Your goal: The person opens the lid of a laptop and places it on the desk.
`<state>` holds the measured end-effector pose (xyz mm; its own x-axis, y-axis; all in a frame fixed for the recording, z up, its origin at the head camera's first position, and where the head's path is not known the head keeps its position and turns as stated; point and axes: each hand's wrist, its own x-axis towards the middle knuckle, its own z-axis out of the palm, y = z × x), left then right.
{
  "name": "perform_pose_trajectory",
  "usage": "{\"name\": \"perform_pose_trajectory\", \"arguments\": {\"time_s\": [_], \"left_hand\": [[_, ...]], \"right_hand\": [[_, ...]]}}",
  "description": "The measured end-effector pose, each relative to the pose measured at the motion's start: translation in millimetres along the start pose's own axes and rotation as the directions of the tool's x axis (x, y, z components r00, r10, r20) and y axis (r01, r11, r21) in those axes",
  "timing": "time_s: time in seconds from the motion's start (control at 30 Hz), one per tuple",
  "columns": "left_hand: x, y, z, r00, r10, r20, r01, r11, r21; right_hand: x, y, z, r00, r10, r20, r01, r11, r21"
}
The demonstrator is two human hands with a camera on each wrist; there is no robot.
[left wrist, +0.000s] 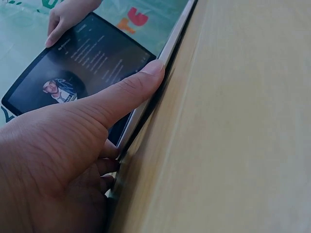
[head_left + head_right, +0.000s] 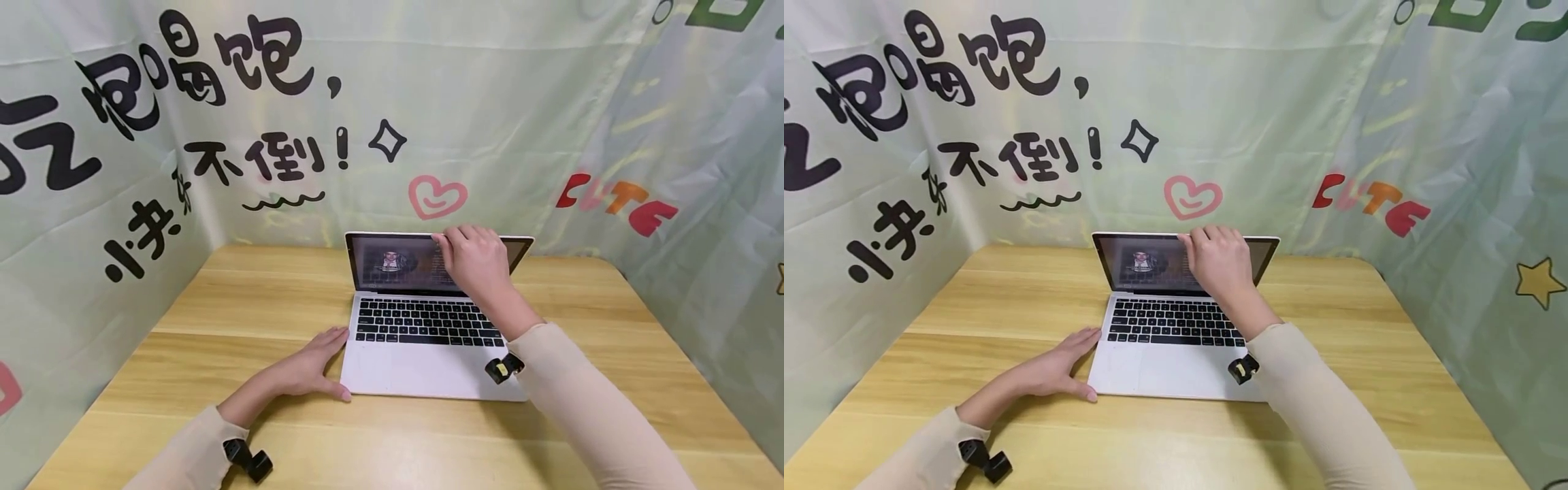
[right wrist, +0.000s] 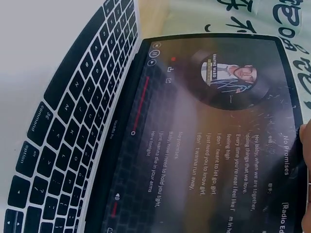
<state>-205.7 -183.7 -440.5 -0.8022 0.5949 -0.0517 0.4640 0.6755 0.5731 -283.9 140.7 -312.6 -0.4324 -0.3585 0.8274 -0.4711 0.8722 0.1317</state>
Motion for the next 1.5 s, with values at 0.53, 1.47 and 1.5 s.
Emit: {"name": "perform_pose_trajectory", "arguments": {"time_s": [0.53,1.47,1.5], "left_hand": [[0.0,-2.5,1.4,1.0,-0.011,-0.001,0.011,1.0,0.006],[1.7,-3.3,1.2,1.0,-0.021,0.011,0.02,1.0,0.021],[1.7,-3.2,2.0,1.0,-0.022,0.014,0.021,1.0,0.019]], "right_hand": [[18.3,14,31,0.994,0.106,0.03,-0.109,0.988,0.112],[24.6,30,89,0.963,0.205,-0.176,-0.187,0.976,0.11],[24.3,32,89,0.964,0.213,-0.157,-0.196,0.974,0.114]]}}
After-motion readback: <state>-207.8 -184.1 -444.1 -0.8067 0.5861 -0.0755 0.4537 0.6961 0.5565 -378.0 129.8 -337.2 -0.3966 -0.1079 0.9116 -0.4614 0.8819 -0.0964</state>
